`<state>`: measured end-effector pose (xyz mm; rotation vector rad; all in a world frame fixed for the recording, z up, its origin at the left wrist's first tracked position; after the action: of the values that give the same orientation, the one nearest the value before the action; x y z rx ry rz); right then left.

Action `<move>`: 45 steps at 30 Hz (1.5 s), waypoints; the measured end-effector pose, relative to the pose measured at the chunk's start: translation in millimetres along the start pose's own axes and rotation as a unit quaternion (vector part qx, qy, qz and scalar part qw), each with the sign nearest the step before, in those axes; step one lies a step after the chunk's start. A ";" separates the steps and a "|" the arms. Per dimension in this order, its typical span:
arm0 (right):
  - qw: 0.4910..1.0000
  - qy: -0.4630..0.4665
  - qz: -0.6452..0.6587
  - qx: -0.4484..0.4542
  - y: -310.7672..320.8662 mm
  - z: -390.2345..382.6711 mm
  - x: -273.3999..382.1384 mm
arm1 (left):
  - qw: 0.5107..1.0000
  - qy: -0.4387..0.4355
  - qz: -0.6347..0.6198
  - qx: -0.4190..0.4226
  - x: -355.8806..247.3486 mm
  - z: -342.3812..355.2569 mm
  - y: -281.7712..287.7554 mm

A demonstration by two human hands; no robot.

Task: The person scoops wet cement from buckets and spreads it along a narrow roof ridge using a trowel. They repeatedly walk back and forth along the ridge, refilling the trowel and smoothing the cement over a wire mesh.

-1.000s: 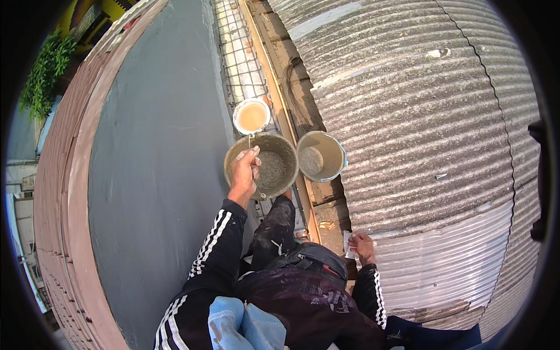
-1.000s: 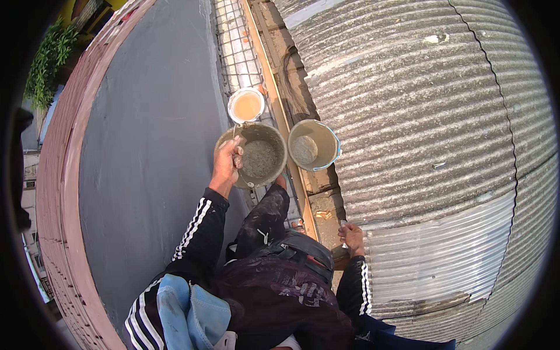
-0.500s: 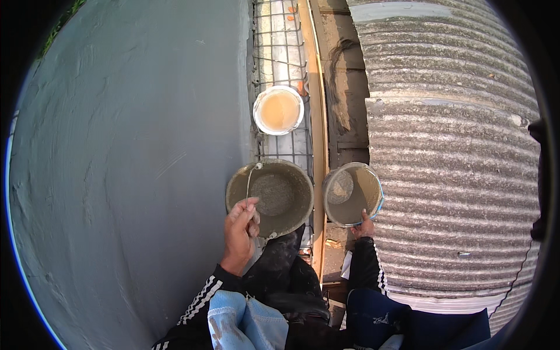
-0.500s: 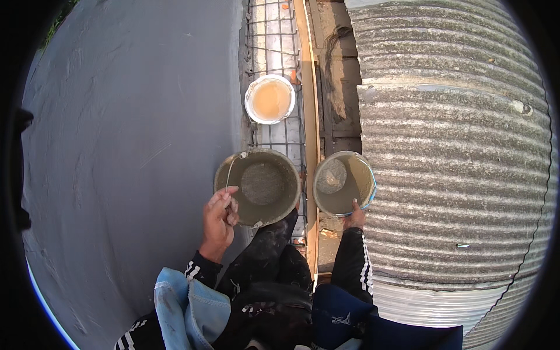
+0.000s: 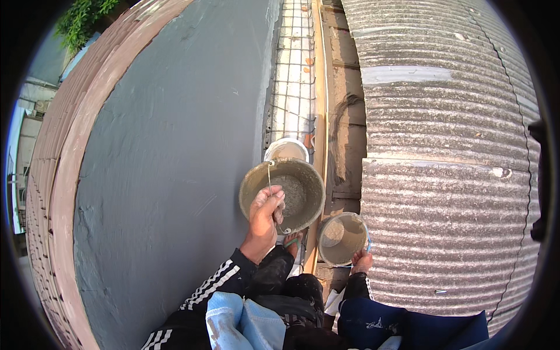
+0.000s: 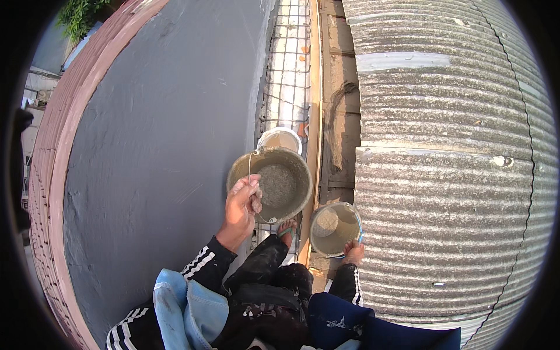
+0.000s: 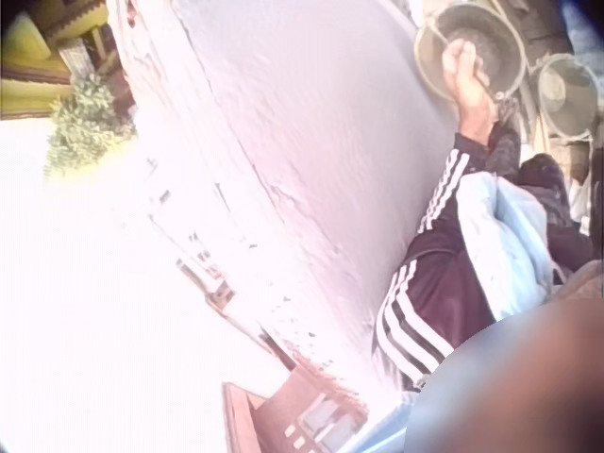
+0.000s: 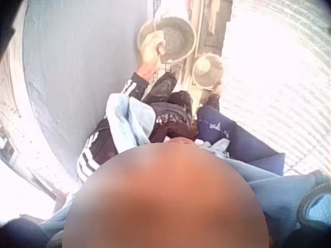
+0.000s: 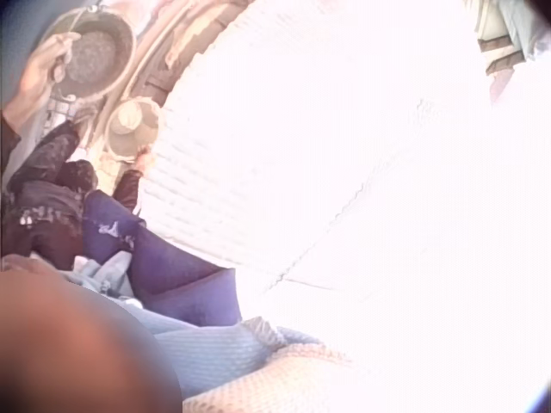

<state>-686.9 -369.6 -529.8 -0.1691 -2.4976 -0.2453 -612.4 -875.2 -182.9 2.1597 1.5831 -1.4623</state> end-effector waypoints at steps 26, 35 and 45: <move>0.827 -0.024 -0.528 0.192 -7.8 -149.1 148.6 | 0.874 -0.320 -0.027 0.364 -553.9 66.1 -330.2; 0.956 -0.082 -0.258 0.110 18.8 -103.1 165.9 | 0.882 -0.336 0.004 0.331 -688.4 119.0 -357.7; 0.967 -0.060 -0.242 0.050 -129.2 -41.4 328.4 | 0.912 -0.330 0.000 0.245 -811.9 298.0 -342.9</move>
<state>-949.7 -483.5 -319.5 0.4868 -2.6308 -0.3129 -1069.9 -1445.0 393.0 1.5259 1.0430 -2.4417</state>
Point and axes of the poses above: each hand's wrist, its own z-axis towards the middle knuckle, its own y-axis out of the back of the hand, x = y × z, the point moved 7 cm from there along z, towards the middle knuckle, and after that the axes turned 6 degrees about x, right-handed, at the moved point
